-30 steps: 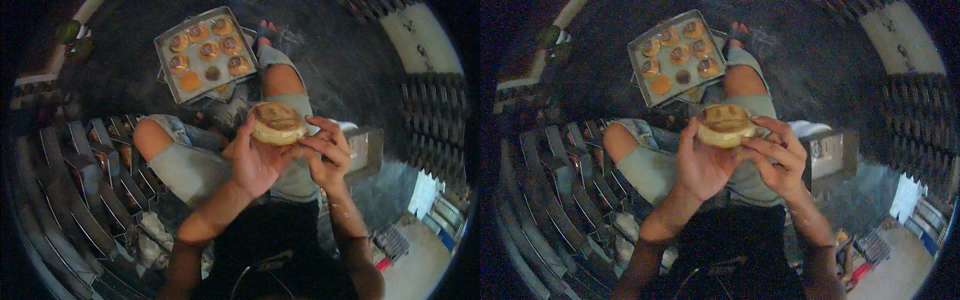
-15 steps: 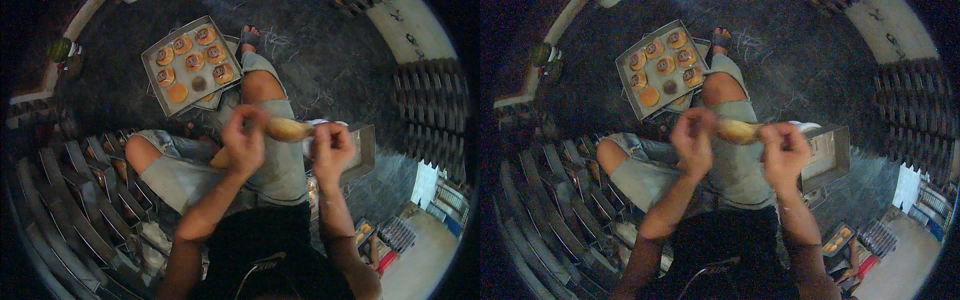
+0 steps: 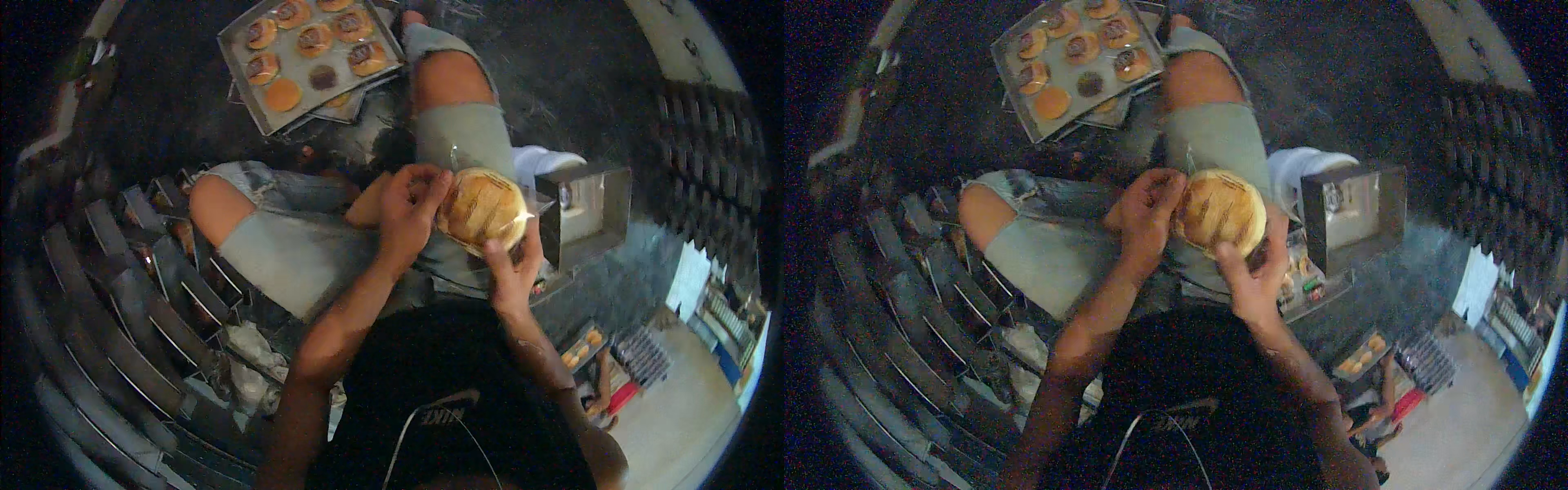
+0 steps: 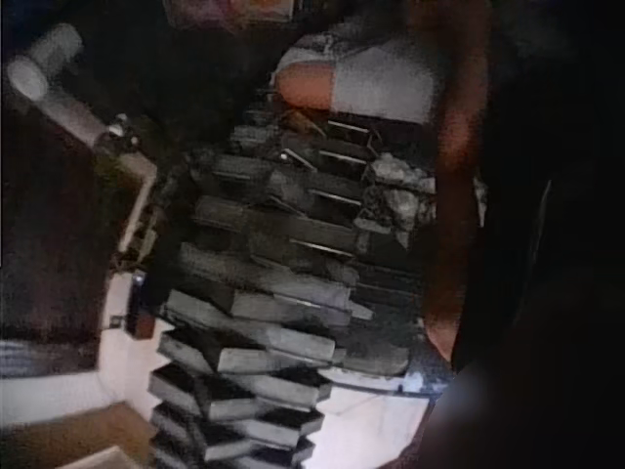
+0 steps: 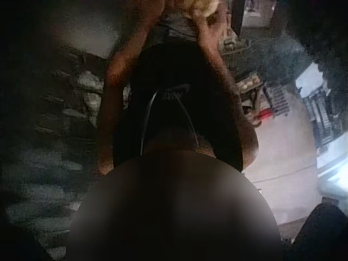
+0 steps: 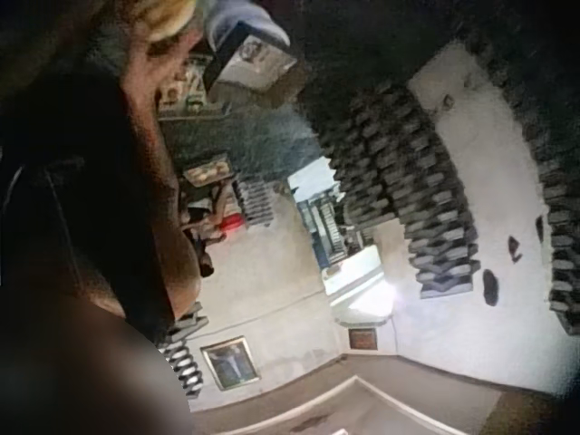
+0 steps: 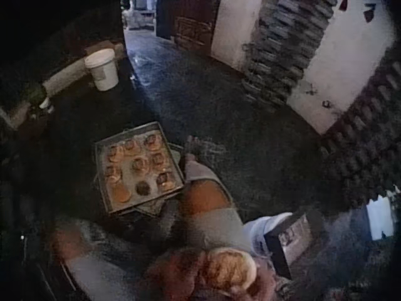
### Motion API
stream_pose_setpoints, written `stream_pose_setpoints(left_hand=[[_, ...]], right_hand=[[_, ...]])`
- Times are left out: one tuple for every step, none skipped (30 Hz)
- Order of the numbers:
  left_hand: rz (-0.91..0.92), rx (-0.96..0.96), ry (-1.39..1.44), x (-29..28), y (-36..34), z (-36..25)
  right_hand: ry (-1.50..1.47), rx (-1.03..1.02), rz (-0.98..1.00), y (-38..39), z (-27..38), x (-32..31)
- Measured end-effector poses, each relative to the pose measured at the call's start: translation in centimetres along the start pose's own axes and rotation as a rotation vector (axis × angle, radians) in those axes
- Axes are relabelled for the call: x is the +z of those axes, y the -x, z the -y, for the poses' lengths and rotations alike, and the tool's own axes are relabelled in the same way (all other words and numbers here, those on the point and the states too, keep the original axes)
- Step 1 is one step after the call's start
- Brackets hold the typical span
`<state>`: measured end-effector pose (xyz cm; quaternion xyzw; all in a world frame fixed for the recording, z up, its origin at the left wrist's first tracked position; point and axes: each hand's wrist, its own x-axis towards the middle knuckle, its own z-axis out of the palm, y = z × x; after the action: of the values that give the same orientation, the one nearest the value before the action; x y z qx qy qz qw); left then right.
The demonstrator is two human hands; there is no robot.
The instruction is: The person sits on the floor and individually wraps small round buns in clear plastic bags, placing each wrapped bun onto a metal tray. The person repeats this process for multiple buns from a tray.
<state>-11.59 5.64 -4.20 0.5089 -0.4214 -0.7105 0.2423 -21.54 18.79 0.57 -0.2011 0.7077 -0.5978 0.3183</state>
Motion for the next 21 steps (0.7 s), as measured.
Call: stream_pose_setpoints(left_hand=[[-0.013, 0.071, 0.093, -0.4, -0.6, -0.6], [-0.038, 0.146, 0.181, -1.2, -1.1, -1.4], [-0.083, 0.175, 0.291, -2.3, -1.6, -2.5], [-0.117, 0.203, 0.399, -3.3, -2.0, -4.0], [-0.156, 0.231, 0.505, -4.6, -2.0, -5.3], [-0.183, 0.278, 0.413, -5.8, -2.0, -5.9], [-0.209, 0.323, 0.323, -7.1, -1.7, -6.0], [-0.238, 0.361, 0.233, -8.3, -1.2, -6.0], [-0.277, 0.379, 0.166, -9.4, -0.7, -5.4], [-0.314, 0.395, 0.098, -10.6, 0.0, -4.4], [-0.352, 0.406, 0.027, -11.4, 0.7, -3.5], [-0.336, 0.371, 0.026, -11.8, 1.6, -2.7], [-0.32, 0.339, 0.024, -12.0, 2.4, -1.9], [-0.299, 0.309, 0.022, -12.2, 2.6, -1.2], [-0.294, 0.296, -0.001, -12.6, 3.0, -0.3], [-0.279, 0.28, -0.02, -12.8, 3.2, 0.8], [-0.263, 0.264, -0.035, -12.7, 3.2, 1.3], [-0.226, 0.241, -0.051, -12.2, 2.9, 1.0], [-0.19, 0.221, -0.068, -11.6, 2.7, 0.6], [-0.146, 0.201, -0.085, -10.9, 2.3, 0.2], [-0.106, 0.212, -0.076, -10.3, 1.7, -0.5]], right_hand=[[-0.031, -0.126, 0.053, -1.4, 0.6, 2.0], [-0.071, -0.248, 0.117, -2.9, 1.1, 4.3], [-0.108, -0.37, 0.169, -4.6, 1.2, 6.2], [-0.011, -0.494, 0.255, -7.4, 0.4, 7.5], [0.084, -0.616, 0.343, -10.7, -0.7, 9.0], [0.295, -0.703, 0.395, -12.8, -1.7, 10.5], [0.491, -0.804, 0.44, -14.9, -2.8, 12.0], [0.791, -0.852, 0.454, -15.7, -3.8, 14.0], [1.096, -0.888, 0.464, -16.2, -4.9, 15.1], [1.15, -0.871, 0.656, -15.1, -5.7, 14.6], [1.197, -0.845, 0.852, -12.7, -6.4, 12.8], [1.24, -0.802, 1.042, -10.4, -6.7, 10.4], [1.08, -0.799, 1.02, -9.0, -4.1, 8.0], [0.921, -0.743, 0.888, -8.9, -2.1, 5.3], [0.728, -0.704, 0.773, -8.7, -0.4, 2.8], [0.542, -0.602, 0.553, -9.0, 0.0, -0.4], [0.638, -0.576, 0.1, -9.0, 0.9, -3.2], [0.613, -0.444, -0.195, -9.8, -1.5, -8.0], [0.463, -0.268, -0.42, -10.8, -4.9, -13.5], [0.618, -0.224, -0.515, -11.9, -8.4, -19.2], [0.772, -0.173, -0.611, -12.4, -11.9, -23.3]])
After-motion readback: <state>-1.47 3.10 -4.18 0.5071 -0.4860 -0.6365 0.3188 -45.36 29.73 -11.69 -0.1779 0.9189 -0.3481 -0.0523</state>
